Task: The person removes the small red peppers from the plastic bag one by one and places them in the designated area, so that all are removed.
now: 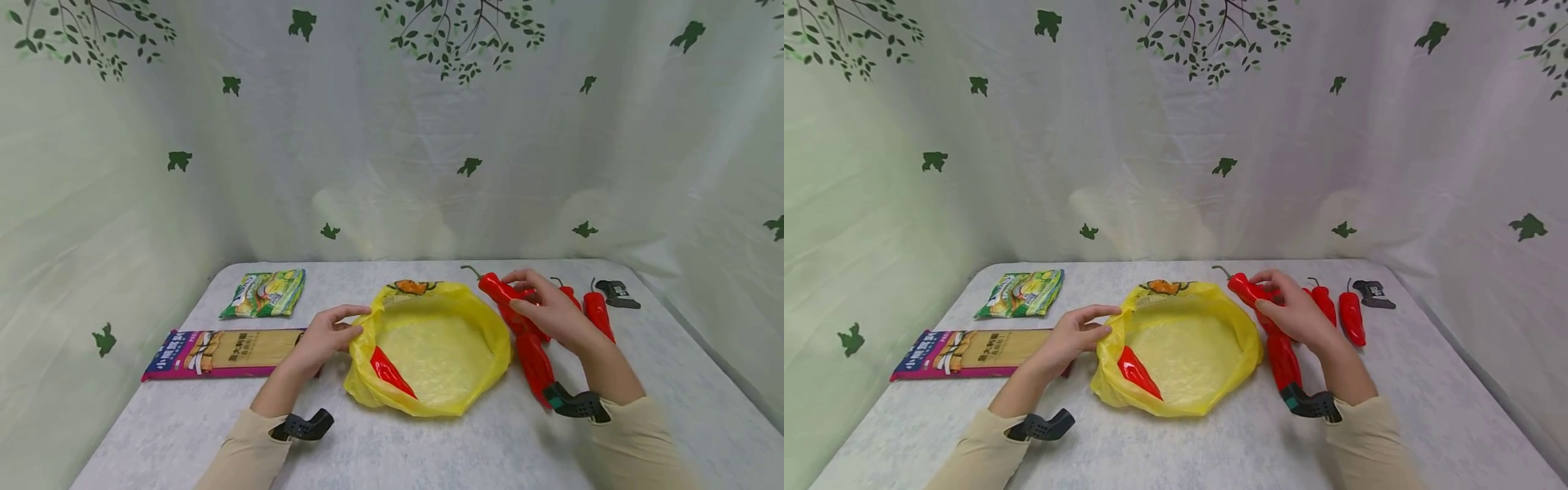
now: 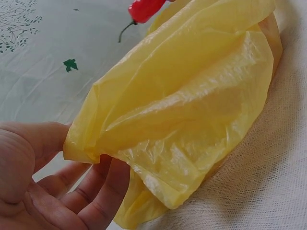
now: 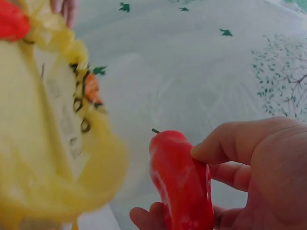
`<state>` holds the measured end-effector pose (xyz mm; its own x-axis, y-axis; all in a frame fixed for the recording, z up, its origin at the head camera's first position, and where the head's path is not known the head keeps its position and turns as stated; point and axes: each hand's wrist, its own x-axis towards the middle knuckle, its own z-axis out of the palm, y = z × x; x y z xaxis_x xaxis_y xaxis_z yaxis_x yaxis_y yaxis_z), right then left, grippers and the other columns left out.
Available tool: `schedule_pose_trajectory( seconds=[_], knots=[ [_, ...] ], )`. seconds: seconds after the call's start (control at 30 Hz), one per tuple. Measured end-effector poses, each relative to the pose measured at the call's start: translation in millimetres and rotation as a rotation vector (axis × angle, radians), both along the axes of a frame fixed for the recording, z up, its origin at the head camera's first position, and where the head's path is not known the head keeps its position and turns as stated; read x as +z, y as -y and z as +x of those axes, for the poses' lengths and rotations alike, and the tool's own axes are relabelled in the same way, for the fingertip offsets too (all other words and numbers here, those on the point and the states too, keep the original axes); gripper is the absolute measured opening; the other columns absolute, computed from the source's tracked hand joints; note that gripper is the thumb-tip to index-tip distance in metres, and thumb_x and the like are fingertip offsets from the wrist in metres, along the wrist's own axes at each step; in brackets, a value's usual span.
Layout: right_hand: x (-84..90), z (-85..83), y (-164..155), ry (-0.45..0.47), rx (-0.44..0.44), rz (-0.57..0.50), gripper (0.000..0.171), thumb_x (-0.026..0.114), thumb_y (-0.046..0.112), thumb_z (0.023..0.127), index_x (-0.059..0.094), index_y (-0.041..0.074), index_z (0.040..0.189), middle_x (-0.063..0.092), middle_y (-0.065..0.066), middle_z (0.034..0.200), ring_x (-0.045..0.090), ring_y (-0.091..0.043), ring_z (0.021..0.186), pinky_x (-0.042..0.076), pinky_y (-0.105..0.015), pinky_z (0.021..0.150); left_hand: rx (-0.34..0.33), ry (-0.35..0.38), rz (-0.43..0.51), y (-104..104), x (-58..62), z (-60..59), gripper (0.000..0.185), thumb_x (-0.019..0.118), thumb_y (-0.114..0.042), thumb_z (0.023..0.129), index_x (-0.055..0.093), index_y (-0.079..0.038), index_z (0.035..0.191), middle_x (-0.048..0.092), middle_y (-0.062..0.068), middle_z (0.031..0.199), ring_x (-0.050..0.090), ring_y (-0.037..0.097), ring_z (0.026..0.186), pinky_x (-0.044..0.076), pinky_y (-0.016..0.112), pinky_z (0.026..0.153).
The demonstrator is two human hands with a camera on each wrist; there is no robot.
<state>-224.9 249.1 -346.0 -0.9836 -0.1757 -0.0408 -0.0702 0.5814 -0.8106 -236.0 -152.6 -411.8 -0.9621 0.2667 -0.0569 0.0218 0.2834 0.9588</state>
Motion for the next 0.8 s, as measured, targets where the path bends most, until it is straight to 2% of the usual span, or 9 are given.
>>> schedule_pose_trajectory(
  seconds=[0.13,0.43,0.8],
  knots=[
    [-8.4,5.3,-10.6,0.016,-0.023,0.007,0.058,0.067,0.024,0.093,0.039,0.016,0.143,0.045,-0.02,0.146,0.054,-0.038,0.121,0.06,-0.044,0.085,-0.008,-0.003,0.002,1.0,-1.0,0.2,0.037,0.061,-0.013,0.099,0.061,-0.013,0.135,0.06,0.016,0.139,0.068,0.015,0.094,0.058,0.03,0.074],
    [-28.9,20.2,-38.6,-0.032,-0.104,0.055,0.049,0.065,0.02,0.095,0.042,0.01,0.136,0.047,-0.024,0.137,0.05,-0.043,0.121,0.061,-0.042,0.08,0.0,0.0,-0.004,-0.3,-1.8,0.6,0.036,0.06,-0.012,0.099,0.061,-0.013,0.135,0.057,0.017,0.142,0.068,0.015,0.094,0.058,0.03,0.075],
    [-45.0,39.4,-62.4,-0.002,-0.114,0.056,0.048,0.065,0.023,0.096,0.041,0.006,0.135,0.048,-0.026,0.132,0.053,-0.038,0.115,0.061,-0.041,0.077,0.0,0.005,-0.027,-1.0,-2.7,0.3,0.036,0.06,-0.014,0.099,0.061,-0.014,0.135,0.062,0.016,0.136,0.064,0.016,0.09,0.056,0.028,0.073]
  ],
)
